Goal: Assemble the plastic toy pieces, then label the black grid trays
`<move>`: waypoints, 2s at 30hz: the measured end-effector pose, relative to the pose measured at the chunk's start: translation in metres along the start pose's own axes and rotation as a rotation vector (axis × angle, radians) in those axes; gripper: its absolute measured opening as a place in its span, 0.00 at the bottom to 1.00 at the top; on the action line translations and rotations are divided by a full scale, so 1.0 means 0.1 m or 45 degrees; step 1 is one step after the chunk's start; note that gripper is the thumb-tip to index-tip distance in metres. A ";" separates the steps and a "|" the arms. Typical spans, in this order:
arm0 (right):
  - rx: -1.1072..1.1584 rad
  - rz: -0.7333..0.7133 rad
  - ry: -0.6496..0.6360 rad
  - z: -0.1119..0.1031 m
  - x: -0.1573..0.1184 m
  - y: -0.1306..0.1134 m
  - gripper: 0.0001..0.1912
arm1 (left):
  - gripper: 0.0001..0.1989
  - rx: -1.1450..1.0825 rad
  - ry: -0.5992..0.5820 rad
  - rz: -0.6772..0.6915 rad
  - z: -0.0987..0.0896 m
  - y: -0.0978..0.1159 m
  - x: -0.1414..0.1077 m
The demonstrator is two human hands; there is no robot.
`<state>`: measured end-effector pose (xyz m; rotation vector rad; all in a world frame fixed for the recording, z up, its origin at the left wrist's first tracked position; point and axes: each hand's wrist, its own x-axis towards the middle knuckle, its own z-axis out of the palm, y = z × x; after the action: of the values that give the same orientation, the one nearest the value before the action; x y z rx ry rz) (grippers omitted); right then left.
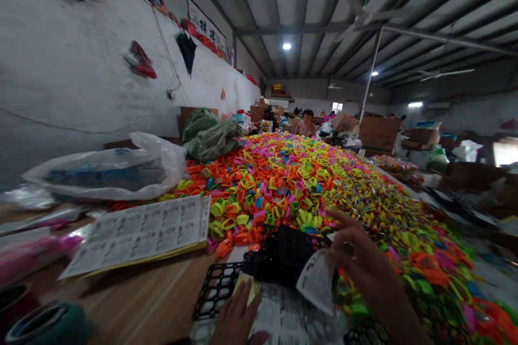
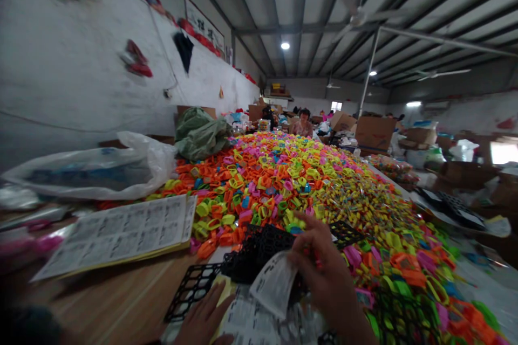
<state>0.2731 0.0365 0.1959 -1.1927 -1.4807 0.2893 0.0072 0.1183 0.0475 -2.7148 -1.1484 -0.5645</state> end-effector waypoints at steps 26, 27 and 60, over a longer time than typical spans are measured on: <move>0.133 0.718 0.302 -0.03 -0.55 0.93 0.17 | 0.30 -0.692 -0.282 -0.342 -0.27 0.12 0.99; 0.171 0.739 0.310 -0.02 -0.51 0.98 0.17 | 0.29 -0.679 -0.270 -0.381 -0.23 0.14 1.04; 0.353 0.468 -0.348 0.75 0.77 1.35 0.14 | 0.09 -0.462 -0.054 -0.442 -0.01 0.15 1.32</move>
<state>0.2906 0.1894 0.1191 -1.2264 -1.3868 0.9092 0.1016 0.1949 0.1006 -2.8389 -1.6954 -0.8377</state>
